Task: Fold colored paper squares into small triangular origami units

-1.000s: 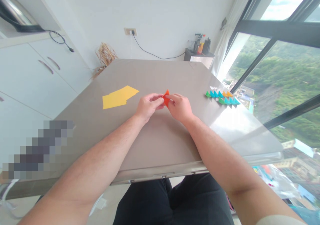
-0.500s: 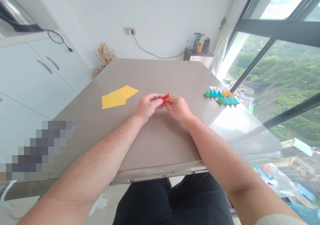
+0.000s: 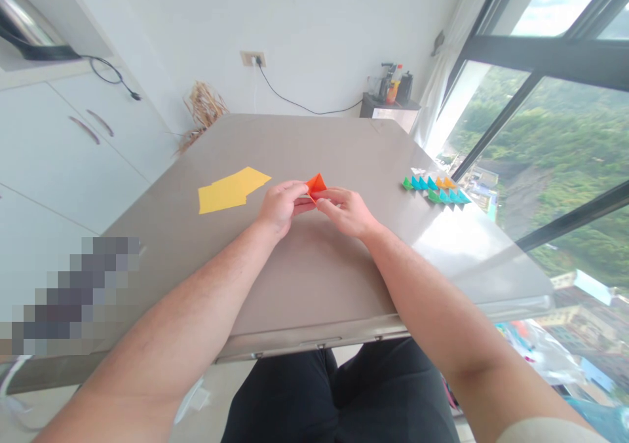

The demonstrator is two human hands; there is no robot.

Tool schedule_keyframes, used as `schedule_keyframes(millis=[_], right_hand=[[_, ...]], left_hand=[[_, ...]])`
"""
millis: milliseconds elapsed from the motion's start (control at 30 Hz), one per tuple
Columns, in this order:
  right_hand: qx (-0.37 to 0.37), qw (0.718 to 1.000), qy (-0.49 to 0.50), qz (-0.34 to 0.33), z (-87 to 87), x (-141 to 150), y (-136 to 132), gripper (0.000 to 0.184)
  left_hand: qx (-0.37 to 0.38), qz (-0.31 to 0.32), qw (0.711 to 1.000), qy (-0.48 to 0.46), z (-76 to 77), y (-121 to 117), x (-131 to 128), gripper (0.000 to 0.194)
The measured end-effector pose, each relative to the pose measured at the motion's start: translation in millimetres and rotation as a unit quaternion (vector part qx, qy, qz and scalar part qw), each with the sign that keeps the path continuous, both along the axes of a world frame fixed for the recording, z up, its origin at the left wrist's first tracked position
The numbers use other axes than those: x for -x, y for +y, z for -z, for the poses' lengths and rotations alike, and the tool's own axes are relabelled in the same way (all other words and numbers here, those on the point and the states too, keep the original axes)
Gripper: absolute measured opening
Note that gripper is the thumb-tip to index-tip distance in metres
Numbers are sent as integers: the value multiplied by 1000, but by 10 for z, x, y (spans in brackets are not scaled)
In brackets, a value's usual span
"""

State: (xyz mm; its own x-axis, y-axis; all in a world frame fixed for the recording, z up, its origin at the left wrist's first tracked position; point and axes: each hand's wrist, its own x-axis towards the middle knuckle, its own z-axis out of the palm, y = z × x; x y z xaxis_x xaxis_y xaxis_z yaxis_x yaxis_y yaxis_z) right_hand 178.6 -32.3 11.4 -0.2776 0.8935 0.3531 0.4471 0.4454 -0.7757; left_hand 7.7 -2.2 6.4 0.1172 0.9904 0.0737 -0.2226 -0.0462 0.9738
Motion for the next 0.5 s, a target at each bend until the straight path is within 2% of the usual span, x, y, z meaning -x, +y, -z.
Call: schedule_keyframes(millis=[133,267,367,500], right_hand=[[3,1000,16,-19,64,-9,38,37],[-43,998,50,11,131,-8,100,20],[-28,998,45,38,123,-17,110,15],[2,998,18,57,69,-31,86,16]], left_hand=[[28,-8,999,-27,4,49,36,15],[41,17,999,-13,4,44,35,19],[48,12,998,43,-11,14,20,24],[-21,-25,998,60,-39,-23,15,34]])
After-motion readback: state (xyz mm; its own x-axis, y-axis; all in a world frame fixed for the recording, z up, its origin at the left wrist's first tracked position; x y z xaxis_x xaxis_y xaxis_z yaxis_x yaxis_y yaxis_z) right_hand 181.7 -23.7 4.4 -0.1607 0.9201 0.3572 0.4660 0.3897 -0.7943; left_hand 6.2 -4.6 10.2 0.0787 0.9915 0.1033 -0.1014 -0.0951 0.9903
